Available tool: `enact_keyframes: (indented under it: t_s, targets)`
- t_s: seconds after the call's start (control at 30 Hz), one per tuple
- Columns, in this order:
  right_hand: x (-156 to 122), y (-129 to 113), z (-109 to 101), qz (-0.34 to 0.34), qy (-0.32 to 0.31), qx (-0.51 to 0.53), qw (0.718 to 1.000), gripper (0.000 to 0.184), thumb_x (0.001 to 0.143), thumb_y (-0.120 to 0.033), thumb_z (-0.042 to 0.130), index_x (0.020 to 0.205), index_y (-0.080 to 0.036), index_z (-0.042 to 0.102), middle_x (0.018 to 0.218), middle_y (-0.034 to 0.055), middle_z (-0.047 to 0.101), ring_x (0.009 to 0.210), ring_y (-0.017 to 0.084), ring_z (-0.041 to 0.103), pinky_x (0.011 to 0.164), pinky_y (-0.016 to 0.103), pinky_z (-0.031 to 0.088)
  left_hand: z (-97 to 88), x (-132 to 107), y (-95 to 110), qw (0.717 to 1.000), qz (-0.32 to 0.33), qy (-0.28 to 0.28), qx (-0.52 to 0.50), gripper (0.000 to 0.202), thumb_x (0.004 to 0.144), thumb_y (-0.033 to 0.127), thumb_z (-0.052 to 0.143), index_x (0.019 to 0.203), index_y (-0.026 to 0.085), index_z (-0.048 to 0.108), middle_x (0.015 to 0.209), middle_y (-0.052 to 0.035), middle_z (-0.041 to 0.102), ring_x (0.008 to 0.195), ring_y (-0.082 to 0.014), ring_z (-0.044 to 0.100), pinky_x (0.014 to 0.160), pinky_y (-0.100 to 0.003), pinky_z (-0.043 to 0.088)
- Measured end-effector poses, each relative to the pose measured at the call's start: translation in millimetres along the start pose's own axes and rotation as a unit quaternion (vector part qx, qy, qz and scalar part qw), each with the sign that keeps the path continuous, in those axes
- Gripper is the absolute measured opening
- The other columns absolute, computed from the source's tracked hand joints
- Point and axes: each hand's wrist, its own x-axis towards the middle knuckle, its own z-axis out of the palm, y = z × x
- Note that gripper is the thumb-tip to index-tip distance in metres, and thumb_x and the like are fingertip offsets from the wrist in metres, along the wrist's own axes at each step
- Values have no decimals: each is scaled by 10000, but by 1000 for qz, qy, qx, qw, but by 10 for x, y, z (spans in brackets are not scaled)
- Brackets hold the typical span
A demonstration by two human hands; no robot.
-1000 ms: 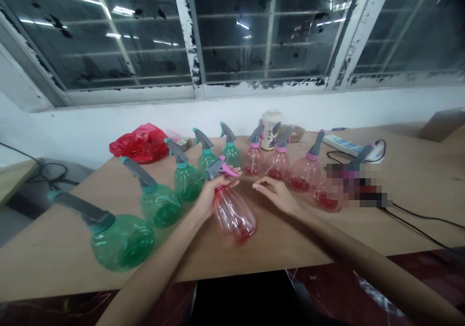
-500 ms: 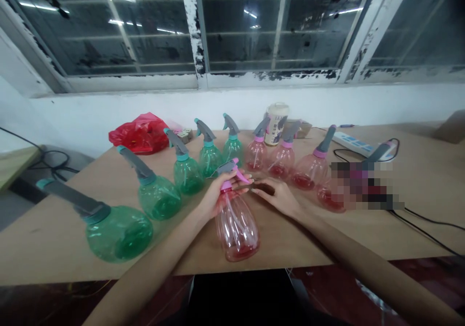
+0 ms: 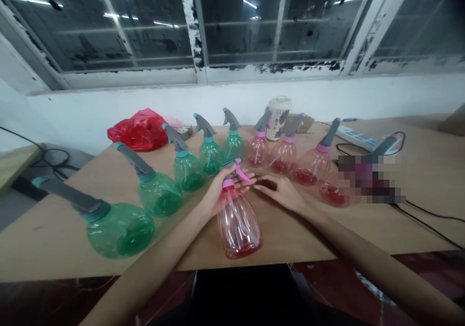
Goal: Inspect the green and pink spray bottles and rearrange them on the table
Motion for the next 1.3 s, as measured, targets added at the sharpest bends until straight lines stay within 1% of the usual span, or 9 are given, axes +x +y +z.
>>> enact_keyframes:
  t_s: [0.2,0.3,0.47,0.67,0.87,1.0,1.1,1.2,1.3]
  targets:
    - [10,46,-45,27,10,34,999,192,832,-371,566,929,-250,679,1002,-7,710,922,180,661,877,337,492,-69,54,-39,998,-36,-24,-43,466,882,476,433,979,76,649,1041,-176,684,935,-258,670,777,-324,534]
    - [12,53,-55,37,21,32,999,185,825,-373,567,896,-248,684,958,-8,717,887,180,666,853,335,500,-82,61,-43,998,-37,-25,-51,483,881,488,429,997,73,648,1048,-178,682,943,-260,668,776,-325,535]
    - [14,37,-52,22,16,16,1000,176,830,-357,555,855,-240,685,921,-1,720,840,180,667,798,321,504,-73,48,-38,997,-38,-27,-55,490,880,491,427,1000,71,651,1051,-183,681,949,-262,666,765,-323,538]
    - [9,31,-56,22,11,19,1000,169,832,-342,549,849,-237,681,915,-4,719,839,178,663,798,314,493,-80,52,-52,997,-38,-29,-53,491,880,491,420,1003,76,651,1053,-183,680,946,-265,667,736,-320,544]
    - [14,42,-60,28,5,16,999,167,830,-350,550,847,-243,677,902,-14,718,826,172,661,799,312,493,-64,44,-51,998,-44,-26,-47,496,879,501,414,984,78,652,975,-177,699,915,-262,675,714,-316,544]
    - [12,49,-52,26,2,19,999,165,831,-346,550,857,-244,678,911,-9,717,837,178,662,806,326,500,-61,35,-50,998,-38,-23,-40,484,886,499,402,935,89,656,924,-160,703,846,-235,685,681,-297,540]
    - [3,47,-46,26,7,25,999,167,828,-345,555,865,-245,683,928,-1,717,857,184,664,818,337,505,-55,19,-68,999,-19,-19,-19,417,874,464,455,817,100,649,760,-114,693,685,-189,678,572,-245,516]
    - [-5,41,-45,27,9,29,999,173,829,-352,555,867,-246,686,941,4,716,866,187,667,830,345,510,-32,-10,-90,999,6,-49,-7,378,844,452,525,680,121,607,573,-48,616,517,-133,614,457,-194,445]
    - [-5,43,-49,28,7,28,999,167,829,-342,556,868,-244,686,946,8,715,869,188,668,836,350,511,-1,-36,-96,997,4,-75,-6,409,860,468,496,674,122,608,570,-55,619,520,-134,615,444,-190,424]
